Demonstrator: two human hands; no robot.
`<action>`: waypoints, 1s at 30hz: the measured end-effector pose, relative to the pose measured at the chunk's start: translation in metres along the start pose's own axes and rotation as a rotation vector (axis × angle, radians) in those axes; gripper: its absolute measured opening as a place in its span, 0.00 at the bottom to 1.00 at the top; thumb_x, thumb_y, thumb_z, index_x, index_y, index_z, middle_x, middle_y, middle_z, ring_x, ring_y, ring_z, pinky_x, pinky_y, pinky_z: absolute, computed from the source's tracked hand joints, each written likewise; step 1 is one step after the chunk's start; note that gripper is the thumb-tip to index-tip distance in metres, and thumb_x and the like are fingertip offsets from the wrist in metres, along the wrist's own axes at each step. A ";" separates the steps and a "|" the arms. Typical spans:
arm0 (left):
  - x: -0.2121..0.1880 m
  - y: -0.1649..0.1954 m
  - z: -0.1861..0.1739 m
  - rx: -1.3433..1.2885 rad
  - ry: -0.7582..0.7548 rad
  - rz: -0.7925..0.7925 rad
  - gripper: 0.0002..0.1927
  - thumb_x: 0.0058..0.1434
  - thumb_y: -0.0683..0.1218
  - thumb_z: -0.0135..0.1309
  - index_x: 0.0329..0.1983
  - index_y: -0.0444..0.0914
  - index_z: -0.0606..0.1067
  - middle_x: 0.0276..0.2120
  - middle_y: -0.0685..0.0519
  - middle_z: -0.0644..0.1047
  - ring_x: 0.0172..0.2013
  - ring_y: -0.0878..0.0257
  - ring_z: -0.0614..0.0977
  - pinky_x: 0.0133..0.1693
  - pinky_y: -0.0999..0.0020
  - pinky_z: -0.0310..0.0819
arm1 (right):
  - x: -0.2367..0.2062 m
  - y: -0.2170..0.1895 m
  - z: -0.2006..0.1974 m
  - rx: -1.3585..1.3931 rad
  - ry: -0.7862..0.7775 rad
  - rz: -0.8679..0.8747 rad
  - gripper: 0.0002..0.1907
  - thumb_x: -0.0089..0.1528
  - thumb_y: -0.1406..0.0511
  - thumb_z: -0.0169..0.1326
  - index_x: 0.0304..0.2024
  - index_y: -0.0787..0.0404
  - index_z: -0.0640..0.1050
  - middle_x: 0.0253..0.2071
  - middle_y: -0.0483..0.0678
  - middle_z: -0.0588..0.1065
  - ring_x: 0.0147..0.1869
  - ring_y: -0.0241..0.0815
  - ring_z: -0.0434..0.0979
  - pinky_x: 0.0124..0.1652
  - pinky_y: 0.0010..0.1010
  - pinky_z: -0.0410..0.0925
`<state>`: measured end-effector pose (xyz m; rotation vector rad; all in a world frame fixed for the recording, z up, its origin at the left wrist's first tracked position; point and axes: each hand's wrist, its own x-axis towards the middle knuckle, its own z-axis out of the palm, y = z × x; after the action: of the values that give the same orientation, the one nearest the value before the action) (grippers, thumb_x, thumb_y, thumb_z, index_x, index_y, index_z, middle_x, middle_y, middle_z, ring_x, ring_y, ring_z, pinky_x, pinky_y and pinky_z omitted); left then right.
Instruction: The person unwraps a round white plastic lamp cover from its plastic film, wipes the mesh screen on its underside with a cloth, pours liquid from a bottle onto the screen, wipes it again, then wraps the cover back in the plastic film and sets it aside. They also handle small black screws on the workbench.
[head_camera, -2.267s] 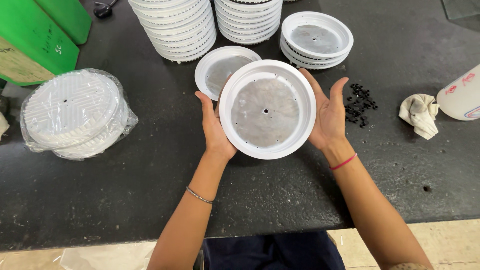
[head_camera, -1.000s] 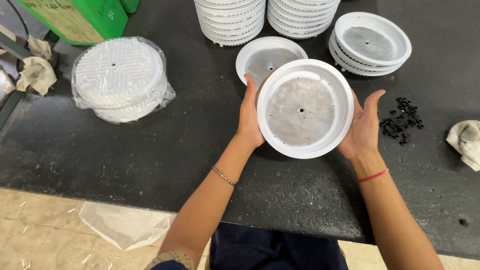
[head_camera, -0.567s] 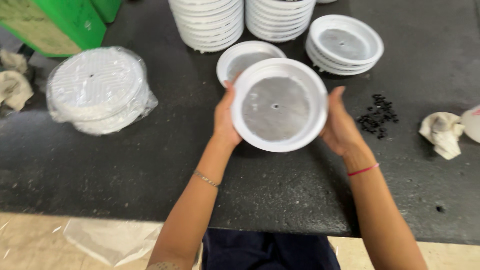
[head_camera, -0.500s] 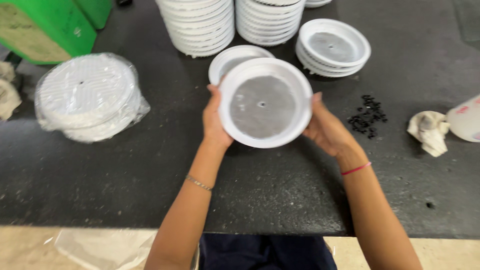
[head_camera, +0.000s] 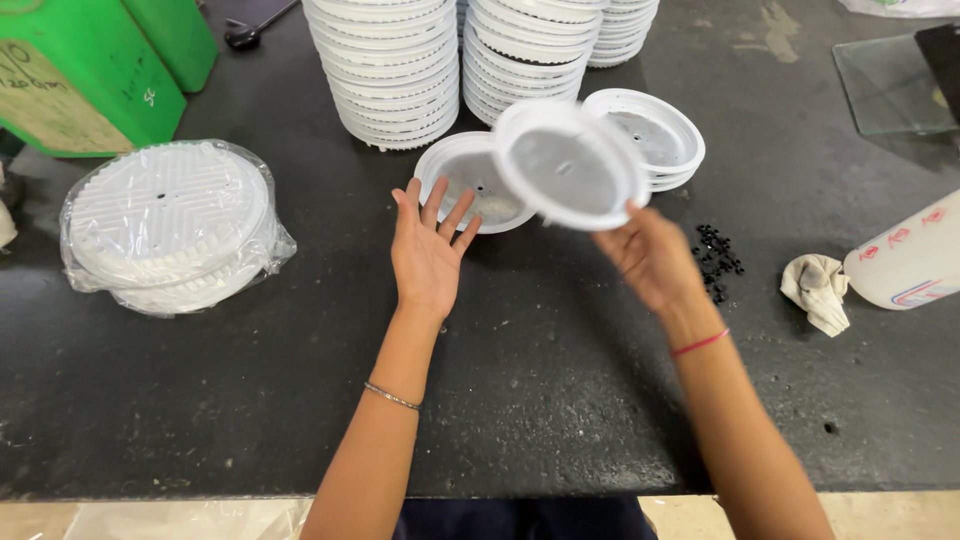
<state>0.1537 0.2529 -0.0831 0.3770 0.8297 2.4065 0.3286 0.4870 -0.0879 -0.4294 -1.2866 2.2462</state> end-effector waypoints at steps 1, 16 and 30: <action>0.000 0.003 0.000 -0.036 0.008 0.003 0.49 0.66 0.69 0.41 0.79 0.39 0.41 0.72 0.45 0.60 0.66 0.48 0.71 0.63 0.51 0.68 | 0.010 -0.008 -0.005 0.004 0.035 -0.026 0.18 0.72 0.64 0.45 0.56 0.74 0.71 0.50 0.56 0.79 0.53 0.45 0.82 0.55 0.33 0.76; 0.008 0.018 -0.013 -0.178 0.072 0.016 0.43 0.67 0.67 0.42 0.76 0.38 0.52 0.65 0.46 0.72 0.57 0.53 0.78 0.56 0.59 0.74 | 0.115 -0.055 -0.014 0.140 0.411 -0.105 0.23 0.67 0.70 0.51 0.60 0.80 0.64 0.57 0.72 0.71 0.54 0.69 0.82 0.45 0.34 0.79; 0.013 0.015 -0.024 -0.210 0.086 0.014 0.35 0.68 0.67 0.42 0.68 0.39 0.64 0.61 0.47 0.75 0.51 0.57 0.79 0.52 0.62 0.75 | 0.102 -0.044 -0.033 -0.345 0.389 0.047 0.18 0.71 0.58 0.56 0.46 0.70 0.76 0.37 0.52 0.80 0.36 0.39 0.82 0.36 0.27 0.76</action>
<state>0.1264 0.2396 -0.0913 0.1986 0.6035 2.5076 0.2742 0.5874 -0.0682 -0.9769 -1.4554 1.8500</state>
